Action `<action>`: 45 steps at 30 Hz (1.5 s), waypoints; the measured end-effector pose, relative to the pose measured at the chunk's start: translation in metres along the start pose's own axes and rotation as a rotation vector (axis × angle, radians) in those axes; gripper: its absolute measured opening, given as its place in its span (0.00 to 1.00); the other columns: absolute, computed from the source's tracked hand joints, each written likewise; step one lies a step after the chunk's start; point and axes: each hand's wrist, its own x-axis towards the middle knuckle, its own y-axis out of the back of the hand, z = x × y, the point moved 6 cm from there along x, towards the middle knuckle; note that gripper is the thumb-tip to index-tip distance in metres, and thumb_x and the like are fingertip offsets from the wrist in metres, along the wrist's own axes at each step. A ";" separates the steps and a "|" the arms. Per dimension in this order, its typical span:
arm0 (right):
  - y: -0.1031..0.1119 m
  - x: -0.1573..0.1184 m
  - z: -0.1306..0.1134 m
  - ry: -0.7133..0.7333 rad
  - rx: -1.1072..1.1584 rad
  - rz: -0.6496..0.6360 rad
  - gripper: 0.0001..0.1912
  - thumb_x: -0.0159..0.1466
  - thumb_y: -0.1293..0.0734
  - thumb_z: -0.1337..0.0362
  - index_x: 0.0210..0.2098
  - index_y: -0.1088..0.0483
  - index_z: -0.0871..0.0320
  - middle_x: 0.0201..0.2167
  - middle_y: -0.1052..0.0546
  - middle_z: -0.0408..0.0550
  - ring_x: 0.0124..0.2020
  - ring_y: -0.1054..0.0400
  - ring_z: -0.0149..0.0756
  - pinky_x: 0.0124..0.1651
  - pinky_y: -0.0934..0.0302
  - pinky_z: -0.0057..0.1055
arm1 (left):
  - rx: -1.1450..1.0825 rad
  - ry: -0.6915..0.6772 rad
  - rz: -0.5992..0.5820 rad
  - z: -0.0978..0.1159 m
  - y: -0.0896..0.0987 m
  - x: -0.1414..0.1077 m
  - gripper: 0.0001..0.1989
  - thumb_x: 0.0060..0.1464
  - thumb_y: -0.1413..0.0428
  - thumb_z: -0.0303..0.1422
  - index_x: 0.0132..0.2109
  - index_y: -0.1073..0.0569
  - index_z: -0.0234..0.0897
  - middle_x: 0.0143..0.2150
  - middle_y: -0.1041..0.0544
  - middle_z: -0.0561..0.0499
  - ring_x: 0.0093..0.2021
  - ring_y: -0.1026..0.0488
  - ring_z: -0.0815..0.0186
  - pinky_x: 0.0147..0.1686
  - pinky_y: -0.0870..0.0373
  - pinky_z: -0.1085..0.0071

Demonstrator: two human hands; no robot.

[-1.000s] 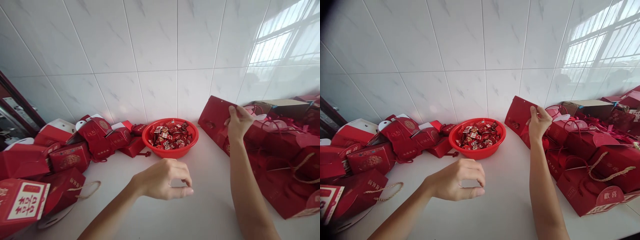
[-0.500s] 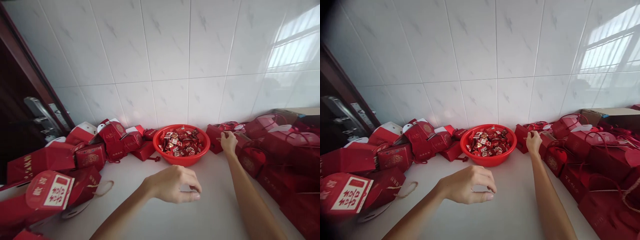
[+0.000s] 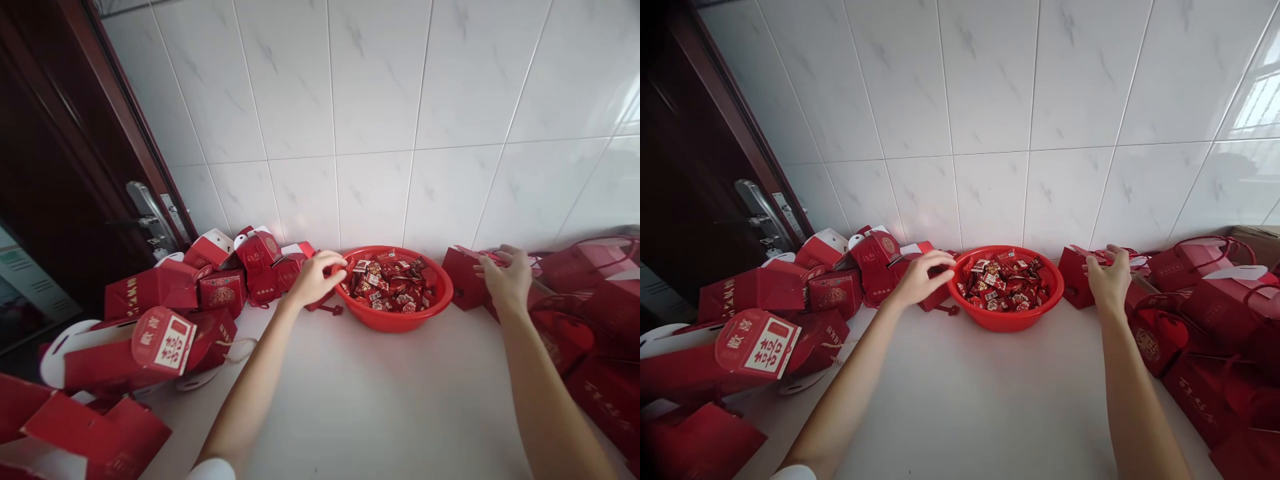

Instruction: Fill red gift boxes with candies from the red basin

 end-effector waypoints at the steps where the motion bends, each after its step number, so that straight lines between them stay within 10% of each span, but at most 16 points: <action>1: 0.004 -0.003 -0.012 -0.040 0.047 0.034 0.23 0.54 0.31 0.65 0.50 0.32 0.60 0.53 0.26 0.67 0.26 0.25 0.40 0.31 0.30 0.40 | 0.050 0.066 0.090 -0.018 0.010 0.002 0.09 0.56 0.43 0.33 0.43 0.20 0.38 0.50 0.21 0.45 0.53 0.25 0.57 0.58 0.32 0.59; 5: 0.005 -0.021 -0.064 0.020 0.175 -0.014 0.10 0.55 0.31 0.67 0.38 0.28 0.56 0.41 0.22 0.58 0.25 0.27 0.38 0.35 0.30 0.41 | 0.264 0.347 0.338 -0.078 0.040 -0.006 0.10 0.53 0.44 0.29 0.41 0.20 0.39 0.50 0.21 0.44 0.59 0.29 0.53 0.63 0.36 0.57; 9: -0.009 -0.040 -0.088 0.027 0.179 -0.161 0.05 0.54 0.31 0.65 0.32 0.26 0.54 0.22 0.25 0.46 0.24 0.28 0.41 0.35 0.29 0.41 | 0.356 0.537 0.330 -0.114 0.045 -0.018 0.12 0.55 0.44 0.32 0.44 0.19 0.35 0.52 0.22 0.39 0.62 0.32 0.49 0.65 0.38 0.57; 22: -0.088 -0.091 -0.078 0.167 0.014 -0.691 0.13 0.58 0.33 0.55 0.36 0.25 0.56 0.24 0.23 0.45 0.24 0.27 0.40 0.28 0.35 0.34 | 0.444 0.687 0.311 -0.135 0.035 -0.026 0.26 0.57 0.44 0.40 0.59 0.27 0.32 0.61 0.27 0.35 0.63 0.34 0.42 0.59 0.35 0.50; 35: -0.104 -0.114 -0.081 0.218 0.046 -0.881 0.11 0.60 0.33 0.56 0.36 0.26 0.55 0.31 0.22 0.47 0.27 0.28 0.38 0.32 0.32 0.36 | 0.289 0.440 0.481 -0.097 0.042 -0.015 0.08 0.51 0.39 0.31 0.38 0.17 0.38 0.43 0.16 0.46 0.48 0.21 0.54 0.55 0.29 0.60; 41: -0.100 -0.125 -0.099 0.157 0.200 -0.930 0.20 0.63 0.33 0.47 0.41 0.27 0.57 0.38 0.21 0.51 0.29 0.26 0.38 0.32 0.29 0.36 | 0.230 -0.186 0.651 -0.005 0.050 -0.010 0.06 0.55 0.41 0.30 0.37 0.19 0.38 0.37 0.16 0.49 0.41 0.20 0.61 0.46 0.24 0.62; 45: -0.087 -0.133 -0.121 0.097 0.304 -0.853 0.28 0.64 0.34 0.42 0.55 0.35 0.54 0.44 0.22 0.51 0.32 0.24 0.38 0.32 0.28 0.35 | 0.231 -0.489 0.547 0.064 0.026 -0.017 0.06 0.57 0.41 0.25 0.37 0.20 0.38 0.36 0.17 0.50 0.41 0.21 0.63 0.45 0.24 0.63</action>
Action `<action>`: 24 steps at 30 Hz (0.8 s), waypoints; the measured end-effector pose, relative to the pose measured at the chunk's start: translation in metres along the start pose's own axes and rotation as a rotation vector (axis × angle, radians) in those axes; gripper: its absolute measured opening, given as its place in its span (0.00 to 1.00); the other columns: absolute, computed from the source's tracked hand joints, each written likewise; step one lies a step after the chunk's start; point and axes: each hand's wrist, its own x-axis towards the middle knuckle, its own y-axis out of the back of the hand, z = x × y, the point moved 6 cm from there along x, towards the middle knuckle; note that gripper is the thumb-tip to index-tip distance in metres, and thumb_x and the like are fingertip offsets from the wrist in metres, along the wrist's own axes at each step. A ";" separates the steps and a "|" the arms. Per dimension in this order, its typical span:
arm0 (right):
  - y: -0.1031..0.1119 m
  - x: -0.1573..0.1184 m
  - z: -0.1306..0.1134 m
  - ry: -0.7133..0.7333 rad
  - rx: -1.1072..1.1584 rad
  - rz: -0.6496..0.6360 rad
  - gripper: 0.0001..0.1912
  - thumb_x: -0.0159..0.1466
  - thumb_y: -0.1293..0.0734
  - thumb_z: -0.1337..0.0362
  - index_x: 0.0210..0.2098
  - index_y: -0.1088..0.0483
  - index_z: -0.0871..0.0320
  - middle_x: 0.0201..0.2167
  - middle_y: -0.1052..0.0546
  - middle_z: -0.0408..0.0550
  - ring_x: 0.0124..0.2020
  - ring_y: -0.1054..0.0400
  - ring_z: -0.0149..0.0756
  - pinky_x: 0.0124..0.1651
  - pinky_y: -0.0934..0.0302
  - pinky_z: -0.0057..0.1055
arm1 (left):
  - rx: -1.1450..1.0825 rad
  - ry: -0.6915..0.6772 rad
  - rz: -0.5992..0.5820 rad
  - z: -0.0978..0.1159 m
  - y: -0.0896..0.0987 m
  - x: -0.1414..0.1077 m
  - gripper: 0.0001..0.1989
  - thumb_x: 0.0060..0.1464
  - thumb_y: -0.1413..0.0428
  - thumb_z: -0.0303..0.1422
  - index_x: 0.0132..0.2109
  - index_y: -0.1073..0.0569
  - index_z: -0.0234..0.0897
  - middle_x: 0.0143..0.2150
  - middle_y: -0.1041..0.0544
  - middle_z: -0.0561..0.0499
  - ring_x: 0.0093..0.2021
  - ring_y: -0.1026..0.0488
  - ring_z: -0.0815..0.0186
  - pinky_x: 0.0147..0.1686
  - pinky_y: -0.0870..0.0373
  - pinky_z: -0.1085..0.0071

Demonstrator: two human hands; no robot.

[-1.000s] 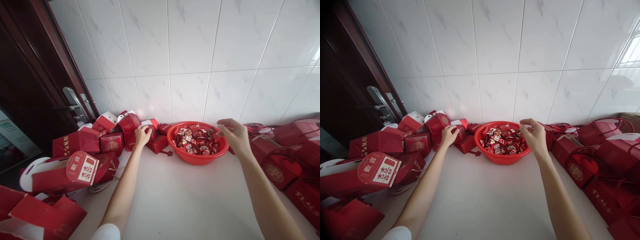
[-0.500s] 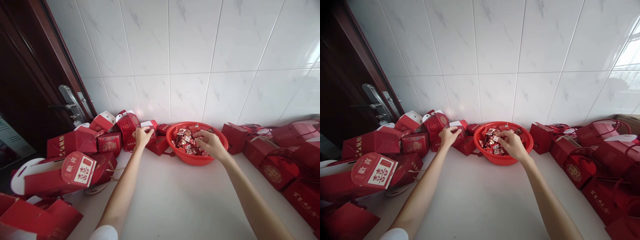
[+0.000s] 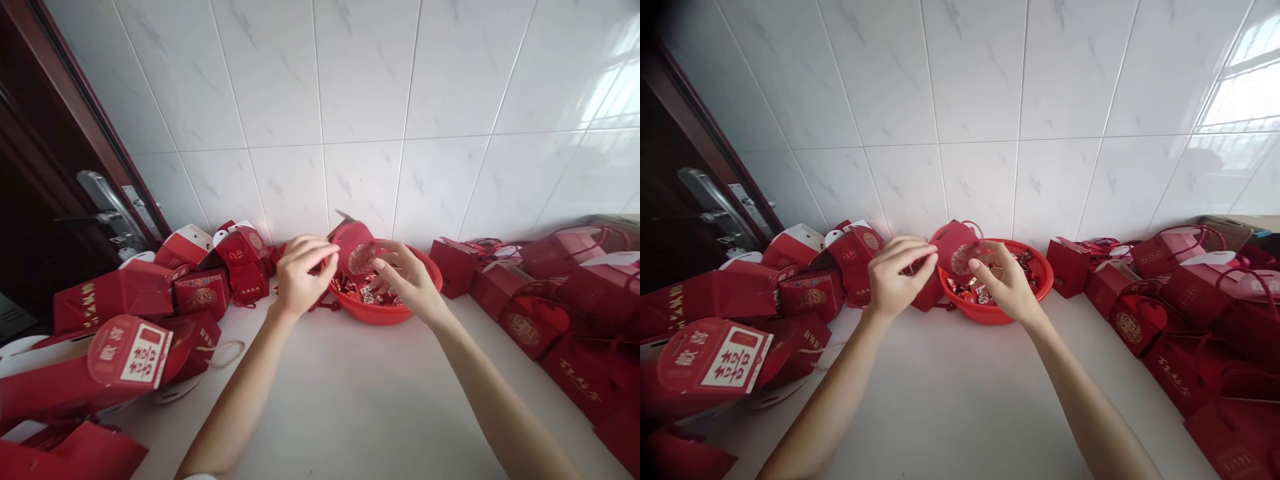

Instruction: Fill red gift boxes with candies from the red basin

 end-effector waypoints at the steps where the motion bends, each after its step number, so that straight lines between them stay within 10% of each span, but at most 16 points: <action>1: 0.001 -0.003 -0.005 -0.005 -0.004 0.035 0.30 0.63 0.34 0.42 0.57 0.37 0.54 0.44 0.22 0.51 0.32 0.24 0.38 0.32 0.29 0.35 | -0.026 -0.063 -0.026 0.016 -0.005 0.000 0.06 0.57 0.42 0.24 0.37 0.21 0.38 0.35 0.17 0.50 0.41 0.22 0.63 0.47 0.25 0.63; 11: 0.017 -0.010 -0.010 -0.085 -0.134 0.045 0.21 0.59 0.31 0.58 0.50 0.34 0.56 0.25 0.28 0.40 0.22 0.33 0.31 0.23 0.38 0.28 | -0.101 -0.255 -0.204 0.083 -0.037 -0.021 0.10 0.60 0.45 0.22 0.37 0.23 0.40 0.35 0.18 0.55 0.41 0.22 0.68 0.59 0.33 0.59; 24: 0.033 -0.018 -0.027 0.051 -0.314 -0.241 0.07 0.62 0.33 0.63 0.39 0.28 0.55 0.38 0.26 0.45 0.25 0.42 0.28 0.26 0.46 0.29 | -0.116 0.119 -0.506 0.061 -0.026 -0.008 0.09 0.63 0.46 0.32 0.43 0.21 0.38 0.40 0.17 0.51 0.41 0.22 0.63 0.49 0.33 0.62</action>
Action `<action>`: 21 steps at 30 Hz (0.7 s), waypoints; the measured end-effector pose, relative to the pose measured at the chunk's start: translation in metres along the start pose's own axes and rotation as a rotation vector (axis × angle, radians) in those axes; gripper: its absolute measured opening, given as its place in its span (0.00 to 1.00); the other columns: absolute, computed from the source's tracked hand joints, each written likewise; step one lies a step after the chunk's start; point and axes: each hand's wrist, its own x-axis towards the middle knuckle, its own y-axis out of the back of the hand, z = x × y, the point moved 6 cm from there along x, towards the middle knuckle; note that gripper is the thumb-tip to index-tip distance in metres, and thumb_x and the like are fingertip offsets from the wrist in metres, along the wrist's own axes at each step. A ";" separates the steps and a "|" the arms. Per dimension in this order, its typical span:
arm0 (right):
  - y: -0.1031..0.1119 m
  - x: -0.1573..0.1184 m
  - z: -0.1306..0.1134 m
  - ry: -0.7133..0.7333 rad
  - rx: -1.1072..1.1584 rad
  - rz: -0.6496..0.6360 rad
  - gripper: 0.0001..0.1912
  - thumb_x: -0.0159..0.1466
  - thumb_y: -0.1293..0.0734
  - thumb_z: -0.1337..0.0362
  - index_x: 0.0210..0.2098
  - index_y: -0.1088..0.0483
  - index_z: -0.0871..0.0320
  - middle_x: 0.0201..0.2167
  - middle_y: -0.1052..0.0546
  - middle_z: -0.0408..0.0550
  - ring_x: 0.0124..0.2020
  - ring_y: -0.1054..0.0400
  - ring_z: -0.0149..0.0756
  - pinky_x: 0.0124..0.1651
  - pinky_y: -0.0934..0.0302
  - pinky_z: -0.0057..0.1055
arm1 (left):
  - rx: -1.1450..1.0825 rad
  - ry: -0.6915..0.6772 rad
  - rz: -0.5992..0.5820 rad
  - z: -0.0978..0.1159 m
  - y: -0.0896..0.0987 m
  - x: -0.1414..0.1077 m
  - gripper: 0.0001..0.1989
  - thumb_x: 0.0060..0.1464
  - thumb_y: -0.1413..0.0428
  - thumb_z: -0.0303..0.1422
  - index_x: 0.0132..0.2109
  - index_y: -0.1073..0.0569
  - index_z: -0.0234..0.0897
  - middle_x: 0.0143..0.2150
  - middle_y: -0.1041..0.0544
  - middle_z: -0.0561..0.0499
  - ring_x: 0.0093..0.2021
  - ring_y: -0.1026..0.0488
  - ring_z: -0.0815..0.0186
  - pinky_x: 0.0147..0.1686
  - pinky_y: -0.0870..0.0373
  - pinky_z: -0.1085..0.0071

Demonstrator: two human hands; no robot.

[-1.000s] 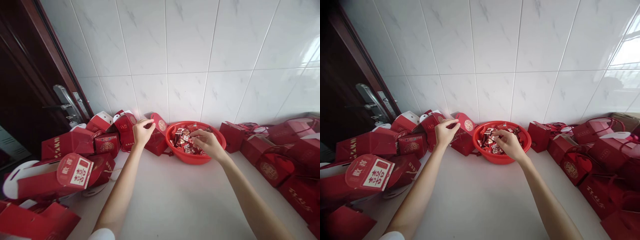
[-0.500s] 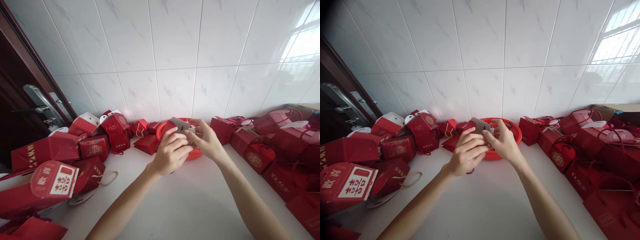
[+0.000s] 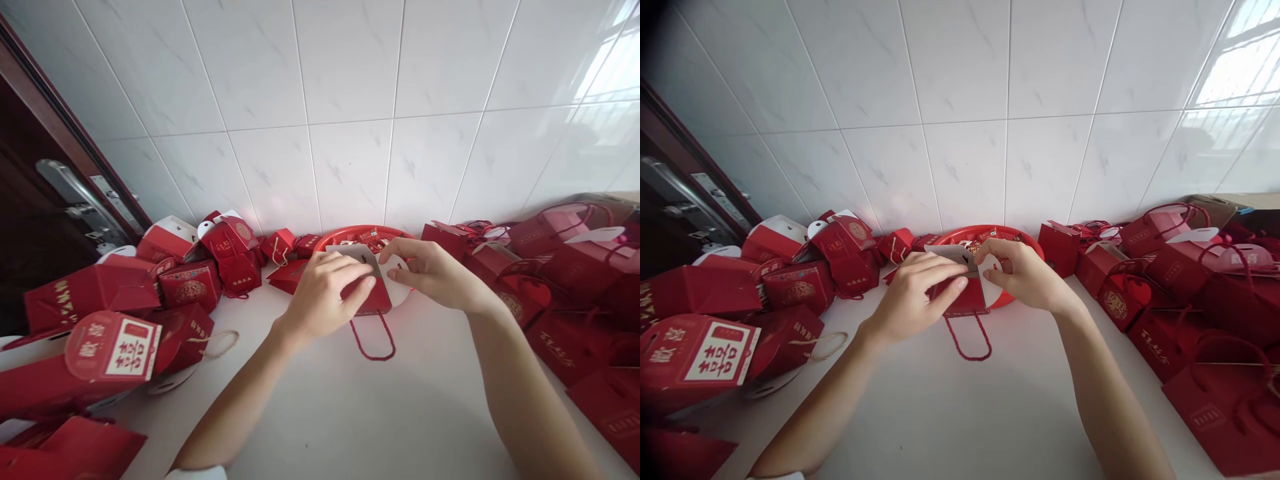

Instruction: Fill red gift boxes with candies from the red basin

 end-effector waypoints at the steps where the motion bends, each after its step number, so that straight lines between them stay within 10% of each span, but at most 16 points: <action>1: -0.001 0.000 0.001 -0.003 -0.011 -0.031 0.06 0.63 0.33 0.62 0.38 0.27 0.55 0.37 0.25 0.46 0.24 0.43 0.29 0.26 0.47 0.29 | 0.008 0.037 0.004 -0.004 0.005 -0.001 0.09 0.63 0.46 0.31 0.42 0.20 0.39 0.40 0.17 0.51 0.40 0.22 0.64 0.48 0.33 0.63; 10: -0.023 0.008 0.010 0.007 0.269 -0.383 0.11 0.63 0.30 0.58 0.41 0.23 0.59 0.41 0.23 0.50 0.41 0.32 0.37 0.41 0.38 0.33 | 0.050 0.295 -0.572 -0.013 0.019 -0.022 0.20 0.56 0.40 0.37 0.56 0.23 0.46 0.44 0.20 0.51 0.38 0.23 0.62 0.38 0.30 0.69; 21: -0.043 0.008 0.020 0.084 0.362 -0.640 0.12 0.60 0.28 0.61 0.42 0.23 0.60 0.39 0.21 0.48 0.42 0.29 0.36 0.51 0.39 0.37 | -0.121 0.264 -0.854 -0.016 0.004 -0.043 0.29 0.51 0.43 0.29 0.61 0.30 0.50 0.44 0.21 0.54 0.38 0.23 0.63 0.35 0.32 0.71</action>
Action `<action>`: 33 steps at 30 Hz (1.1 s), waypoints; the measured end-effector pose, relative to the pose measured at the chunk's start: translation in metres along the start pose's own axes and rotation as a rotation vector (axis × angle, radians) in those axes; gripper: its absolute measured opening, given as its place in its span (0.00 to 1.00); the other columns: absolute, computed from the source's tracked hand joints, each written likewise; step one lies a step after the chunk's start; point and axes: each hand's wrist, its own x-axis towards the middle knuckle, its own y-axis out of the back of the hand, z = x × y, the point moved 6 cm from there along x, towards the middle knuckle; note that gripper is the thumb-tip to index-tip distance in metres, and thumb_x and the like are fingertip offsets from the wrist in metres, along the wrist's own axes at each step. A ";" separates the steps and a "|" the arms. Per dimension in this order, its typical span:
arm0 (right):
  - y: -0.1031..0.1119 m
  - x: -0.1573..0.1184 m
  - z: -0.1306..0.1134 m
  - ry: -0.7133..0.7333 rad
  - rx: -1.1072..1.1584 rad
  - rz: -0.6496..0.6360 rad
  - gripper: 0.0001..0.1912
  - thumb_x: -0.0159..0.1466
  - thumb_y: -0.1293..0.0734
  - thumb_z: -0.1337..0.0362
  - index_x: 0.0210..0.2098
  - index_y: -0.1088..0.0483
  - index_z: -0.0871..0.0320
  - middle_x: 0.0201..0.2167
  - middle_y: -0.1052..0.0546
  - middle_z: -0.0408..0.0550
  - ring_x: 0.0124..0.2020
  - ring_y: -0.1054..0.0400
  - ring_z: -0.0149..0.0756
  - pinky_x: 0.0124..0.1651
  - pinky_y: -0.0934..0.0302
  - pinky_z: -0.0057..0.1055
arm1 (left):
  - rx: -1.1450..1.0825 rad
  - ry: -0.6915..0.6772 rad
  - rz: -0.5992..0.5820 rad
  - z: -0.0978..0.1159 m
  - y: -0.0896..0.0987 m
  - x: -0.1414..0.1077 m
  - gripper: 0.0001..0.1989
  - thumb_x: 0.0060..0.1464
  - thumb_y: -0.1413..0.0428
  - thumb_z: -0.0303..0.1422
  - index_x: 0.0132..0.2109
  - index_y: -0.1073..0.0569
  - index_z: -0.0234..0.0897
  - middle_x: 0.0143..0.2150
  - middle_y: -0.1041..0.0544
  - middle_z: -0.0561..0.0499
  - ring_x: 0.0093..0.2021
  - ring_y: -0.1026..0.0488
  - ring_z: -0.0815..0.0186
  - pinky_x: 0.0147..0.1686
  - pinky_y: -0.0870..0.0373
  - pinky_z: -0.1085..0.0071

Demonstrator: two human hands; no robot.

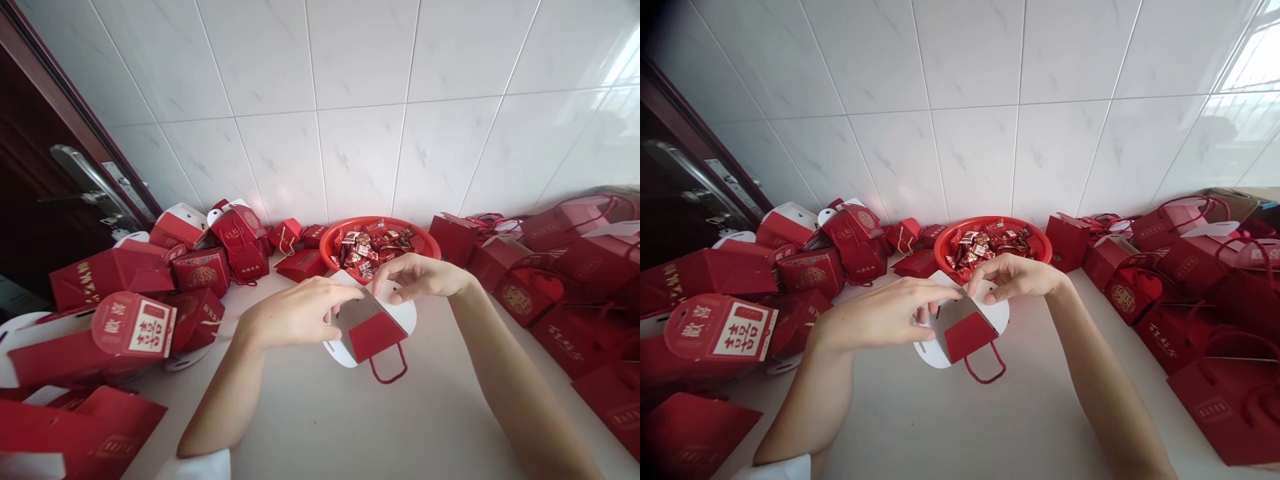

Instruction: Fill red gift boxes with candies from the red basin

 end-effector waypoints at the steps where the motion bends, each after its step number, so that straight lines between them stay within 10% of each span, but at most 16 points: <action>1: 0.000 0.000 0.000 0.005 0.003 -0.005 0.12 0.60 0.27 0.61 0.42 0.22 0.60 0.38 0.21 0.48 0.41 0.29 0.36 0.51 0.39 0.37 | -0.007 -0.004 -0.019 0.000 -0.001 0.000 0.30 0.50 0.42 0.29 0.61 0.30 0.50 0.44 0.22 0.54 0.38 0.24 0.63 0.36 0.32 0.71; 14: -0.008 0.010 0.033 -0.311 -0.409 0.008 0.12 0.59 0.33 0.71 0.42 0.24 0.59 0.37 0.24 0.47 0.36 0.33 0.35 0.37 0.40 0.29 | 0.088 0.188 -0.195 -0.021 -0.009 0.022 0.31 0.47 0.41 0.29 0.60 0.32 0.48 0.47 0.27 0.50 0.48 0.28 0.58 0.39 0.34 0.70; 20: -0.022 0.003 0.010 -0.441 -0.834 0.127 0.18 0.59 0.34 0.75 0.47 0.25 0.56 0.39 0.24 0.50 0.41 0.31 0.41 0.36 0.41 0.30 | 0.052 0.153 -0.241 -0.032 -0.011 0.032 0.39 0.45 0.39 0.33 0.65 0.36 0.45 0.55 0.30 0.47 0.50 0.28 0.58 0.38 0.33 0.72; 24: -0.040 0.009 -0.005 -0.401 -1.060 0.130 0.16 0.54 0.37 0.83 0.33 0.25 0.60 0.38 0.26 0.53 0.41 0.32 0.43 0.37 0.42 0.32 | 0.075 0.162 -0.257 -0.030 -0.012 0.032 0.38 0.42 0.38 0.32 0.63 0.34 0.44 0.55 0.31 0.47 0.49 0.28 0.58 0.37 0.33 0.72; 33: -0.054 0.013 0.013 -0.360 -0.782 -0.165 0.19 0.53 0.37 0.80 0.38 0.24 0.57 0.35 0.25 0.47 0.36 0.31 0.37 0.30 0.44 0.27 | 0.140 0.174 -0.314 -0.031 -0.017 0.033 0.27 0.40 0.37 0.39 0.51 0.26 0.40 0.46 0.30 0.48 0.45 0.28 0.58 0.33 0.34 0.72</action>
